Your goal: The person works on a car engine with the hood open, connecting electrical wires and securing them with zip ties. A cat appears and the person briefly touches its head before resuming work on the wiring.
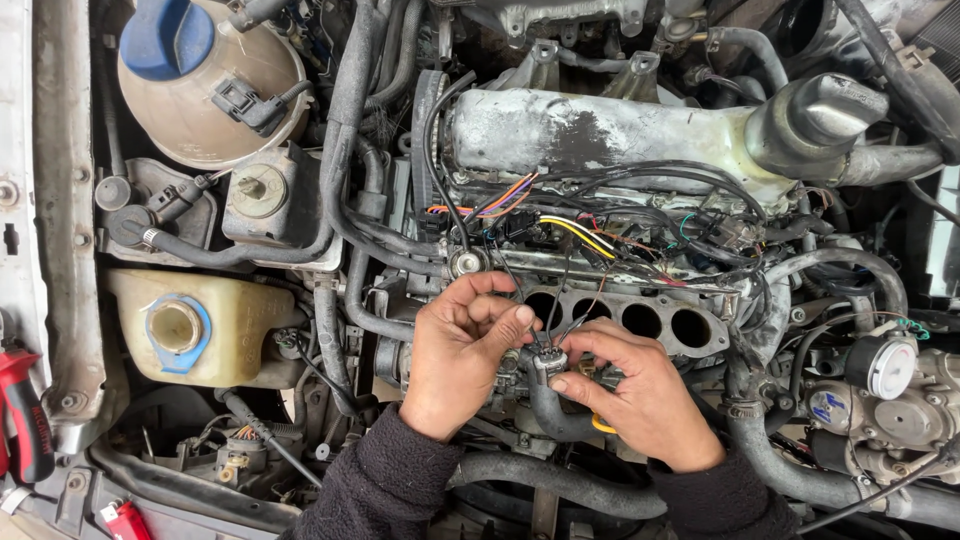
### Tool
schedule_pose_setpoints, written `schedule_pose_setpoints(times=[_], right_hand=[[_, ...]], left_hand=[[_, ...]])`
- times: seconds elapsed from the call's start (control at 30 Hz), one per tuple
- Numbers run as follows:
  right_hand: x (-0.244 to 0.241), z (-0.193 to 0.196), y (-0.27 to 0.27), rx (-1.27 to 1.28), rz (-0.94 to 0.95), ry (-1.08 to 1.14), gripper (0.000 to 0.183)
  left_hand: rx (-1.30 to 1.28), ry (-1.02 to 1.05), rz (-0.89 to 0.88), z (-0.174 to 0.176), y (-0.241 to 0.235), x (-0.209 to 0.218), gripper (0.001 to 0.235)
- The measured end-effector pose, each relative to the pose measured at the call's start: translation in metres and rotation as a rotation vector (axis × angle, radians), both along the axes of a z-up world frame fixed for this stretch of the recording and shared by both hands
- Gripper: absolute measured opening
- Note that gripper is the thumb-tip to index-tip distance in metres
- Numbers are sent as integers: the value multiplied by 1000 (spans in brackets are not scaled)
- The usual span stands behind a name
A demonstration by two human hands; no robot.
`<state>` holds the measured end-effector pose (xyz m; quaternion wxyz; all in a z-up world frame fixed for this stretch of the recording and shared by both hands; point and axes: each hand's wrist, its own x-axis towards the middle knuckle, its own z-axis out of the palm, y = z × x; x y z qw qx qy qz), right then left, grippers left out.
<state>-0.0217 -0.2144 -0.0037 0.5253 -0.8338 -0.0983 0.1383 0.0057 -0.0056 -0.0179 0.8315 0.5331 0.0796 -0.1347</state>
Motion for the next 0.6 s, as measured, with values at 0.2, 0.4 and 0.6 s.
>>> schedule_pose_setpoints(times=[0.2,0.4,0.6], right_hand=[[1,0,1,4,4,-5,34],[1,0,0,-9,5,-2,34],[1,1,1,-5,10,2,34]], left_hand=[[42,-20,-1,0,1,1,27],[50,-9,2,-3,0,1,27],[50,-13,4,-4,0,2,26]])
